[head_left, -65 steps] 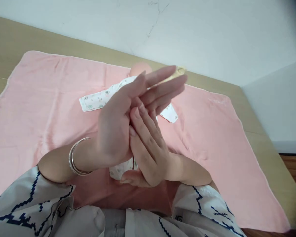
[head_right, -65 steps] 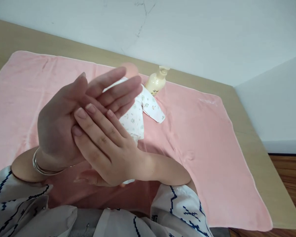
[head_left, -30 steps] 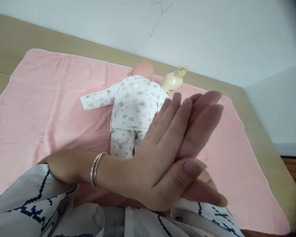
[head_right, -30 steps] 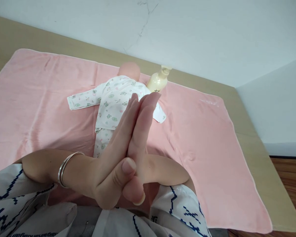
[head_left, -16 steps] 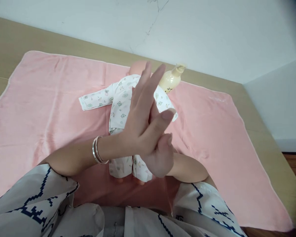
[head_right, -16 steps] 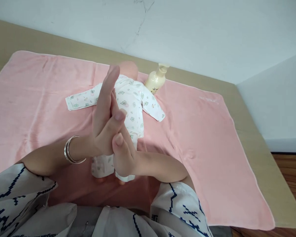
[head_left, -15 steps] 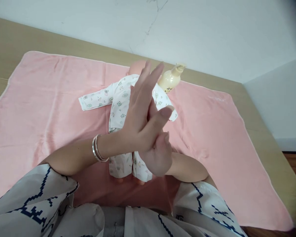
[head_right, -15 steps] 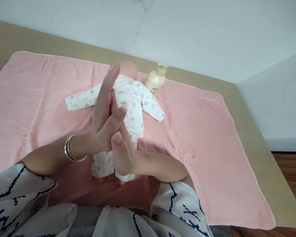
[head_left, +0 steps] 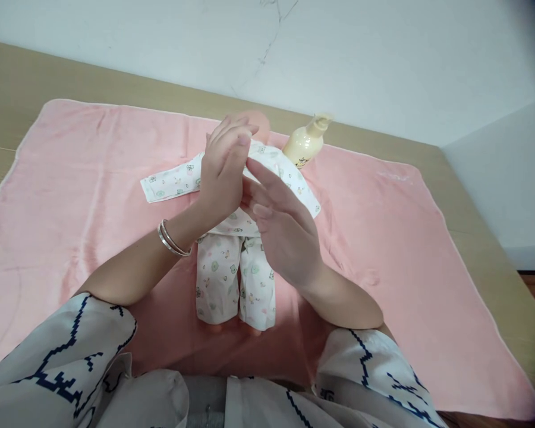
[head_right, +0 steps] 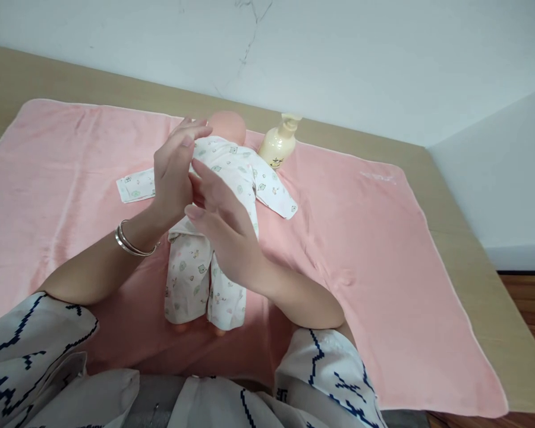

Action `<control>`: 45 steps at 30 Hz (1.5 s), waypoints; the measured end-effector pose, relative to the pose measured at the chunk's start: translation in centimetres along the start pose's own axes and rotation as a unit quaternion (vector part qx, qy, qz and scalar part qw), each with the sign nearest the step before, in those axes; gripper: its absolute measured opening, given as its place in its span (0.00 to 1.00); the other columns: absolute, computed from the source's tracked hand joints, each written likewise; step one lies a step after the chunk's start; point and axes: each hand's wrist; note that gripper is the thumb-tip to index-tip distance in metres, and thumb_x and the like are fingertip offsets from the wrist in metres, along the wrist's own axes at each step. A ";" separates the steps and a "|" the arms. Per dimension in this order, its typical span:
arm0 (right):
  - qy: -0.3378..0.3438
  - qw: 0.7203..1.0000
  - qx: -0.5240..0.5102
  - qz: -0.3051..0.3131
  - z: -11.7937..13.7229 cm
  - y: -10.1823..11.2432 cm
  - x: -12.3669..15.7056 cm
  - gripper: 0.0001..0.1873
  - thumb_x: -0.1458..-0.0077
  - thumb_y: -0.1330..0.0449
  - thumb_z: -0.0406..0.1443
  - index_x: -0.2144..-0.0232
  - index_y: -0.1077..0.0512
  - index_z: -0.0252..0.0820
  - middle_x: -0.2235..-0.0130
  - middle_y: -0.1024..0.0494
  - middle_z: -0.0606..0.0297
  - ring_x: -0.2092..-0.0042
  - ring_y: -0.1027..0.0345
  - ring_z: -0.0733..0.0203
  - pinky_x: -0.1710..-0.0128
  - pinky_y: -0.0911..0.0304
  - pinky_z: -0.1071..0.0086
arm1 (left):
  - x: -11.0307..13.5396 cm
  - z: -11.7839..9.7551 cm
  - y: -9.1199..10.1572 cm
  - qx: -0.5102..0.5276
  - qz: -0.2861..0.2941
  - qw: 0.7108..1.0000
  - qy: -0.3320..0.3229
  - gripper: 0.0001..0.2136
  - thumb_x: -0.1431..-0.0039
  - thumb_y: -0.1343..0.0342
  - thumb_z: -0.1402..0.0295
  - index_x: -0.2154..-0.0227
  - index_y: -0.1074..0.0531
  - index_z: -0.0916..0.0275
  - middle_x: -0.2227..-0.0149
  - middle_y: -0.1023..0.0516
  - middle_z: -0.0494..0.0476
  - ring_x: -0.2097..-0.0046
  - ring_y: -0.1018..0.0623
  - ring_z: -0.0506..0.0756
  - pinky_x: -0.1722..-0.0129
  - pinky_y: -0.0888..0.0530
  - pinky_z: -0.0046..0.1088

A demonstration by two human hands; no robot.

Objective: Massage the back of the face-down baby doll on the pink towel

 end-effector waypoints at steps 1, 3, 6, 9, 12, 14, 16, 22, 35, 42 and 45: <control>0.004 1.000 0.009 -0.012 -0.1 0.3 -0.2 0.27 0.38 0.43 0.48 0.38 0.38 0.58 0.38 0.27 0.67 0.35 0.36 0.46 0.36 0.34 0.41 | -0.1 0.4 -0.2 0.001 -0.005 1.000 0.022 0.16 0.25 0.59 0.61 0.59 0.24 0.49 0.45 0.22 0.49 0.30 0.36 0.59 0.27 0.39 0.49; 0.020 0.998 0.045 -0.035 -0.4 0.8 -0.5 0.27 0.37 0.44 0.47 0.37 0.41 0.61 0.39 0.26 0.68 0.37 0.32 0.47 0.39 0.32 0.41 | -0.4 1.1 -0.5 0.008 -0.013 0.998 0.062 0.17 0.25 0.60 0.61 0.59 0.25 0.51 0.46 0.21 0.51 0.31 0.34 0.59 0.29 0.35 0.48; 0.078 0.988 0.116 -0.071 -1.2 1.4 -1.3 0.25 0.37 0.47 0.41 0.38 0.40 0.61 0.39 0.27 0.70 0.38 0.31 0.52 0.37 0.33 0.45 | -0.7 2.1 -0.8 0.049 -0.044 0.993 0.096 0.17 0.25 0.60 0.63 0.61 0.25 0.54 0.50 0.20 0.54 0.39 0.26 0.57 0.36 0.28 0.43; 0.114 0.961 0.230 -0.104 -2.9 1.9 -2.7 0.23 0.41 0.47 0.34 0.43 0.32 0.52 0.41 0.26 0.65 0.37 0.33 0.54 0.34 0.36 0.51 | -0.9 3.5 -1.5 0.099 -0.081 0.983 0.135 0.14 0.29 0.56 0.68 0.65 0.25 0.58 0.56 0.19 0.55 0.49 0.22 0.56 0.43 0.25 0.38; 0.091 0.915 0.385 -0.078 -5.2 2.5 -4.2 0.24 0.44 0.49 0.30 0.47 0.27 0.44 0.40 0.25 0.60 0.33 0.37 0.51 0.31 0.41 0.50 | -0.8 5.1 -2.3 0.134 -0.092 0.972 0.172 0.11 0.33 0.53 0.72 0.68 0.26 0.59 0.59 0.19 0.54 0.51 0.21 0.54 0.48 0.24 0.33; 0.080 0.881 0.464 -0.042 -6.6 2.9 -5.0 0.27 0.44 0.51 0.29 0.44 0.27 0.41 0.38 0.26 0.59 0.31 0.42 0.49 0.28 0.49 0.46 | -0.6 6.2 -2.8 0.144 -0.097 0.970 0.168 0.10 0.34 0.53 0.71 0.67 0.27 0.58 0.59 0.20 0.54 0.51 0.21 0.54 0.48 0.24 0.32; 0.075 0.854 0.514 -0.010 -7.6 3.3 -5.7 0.29 0.43 0.52 0.28 0.42 0.29 0.39 0.37 0.28 0.59 0.30 0.44 0.49 0.27 0.55 0.43 | -0.4 7.0 -3.0 0.132 -0.101 0.973 0.158 0.10 0.32 0.53 0.67 0.66 0.28 0.58 0.58 0.20 0.55 0.51 0.22 0.54 0.47 0.25 0.33; 0.069 0.823 0.560 0.066 -7.8 6.1 -7.8 0.26 0.34 0.52 0.34 0.38 0.32 0.51 0.32 0.34 0.67 0.28 0.49 0.50 0.27 0.60 0.40 | 0.1 8.3 -3.0 0.029 -0.060 0.993 0.102 0.15 0.30 0.55 0.51 0.61 0.28 0.54 0.54 0.19 0.54 0.48 0.23 0.58 0.42 0.27 0.42; 0.050 0.797 0.602 0.013 -8.5 7.1 -7.7 0.26 0.30 0.55 0.43 0.36 0.35 0.42 0.30 0.39 0.57 0.27 0.52 0.49 0.28 0.53 0.46 | 0.4 9.3 -3.2 0.024 -0.081 0.992 0.093 0.18 0.28 0.57 0.52 0.60 0.26 0.54 0.52 0.19 0.54 0.47 0.22 0.57 0.41 0.26 0.42; 0.003 0.784 0.612 -0.104 -8.5 6.0 -7.0 0.29 0.30 0.56 0.42 0.35 0.36 0.30 0.33 0.35 0.44 0.29 0.47 0.41 0.29 0.55 0.40 | 0.7 8.7 -3.2 0.002 -0.083 0.993 0.089 0.17 0.30 0.58 0.56 0.62 0.26 0.56 0.53 0.18 0.56 0.47 0.22 0.57 0.42 0.26 0.41; 0.031 0.792 0.609 -0.019 -8.0 4.7 -6.8 0.27 0.32 0.57 0.35 0.37 0.33 0.35 0.32 0.36 0.53 0.28 0.49 0.47 0.27 0.56 0.45 | 0.9 8.7 -3.3 -0.005 -0.079 0.993 0.085 0.19 0.29 0.59 0.52 0.61 0.26 0.54 0.53 0.18 0.55 0.48 0.22 0.57 0.41 0.27 0.43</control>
Point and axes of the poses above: each hand's wrist, its own x-axis away from the middle knuckle, its own y-axis out of the back of the hand, z = x × y
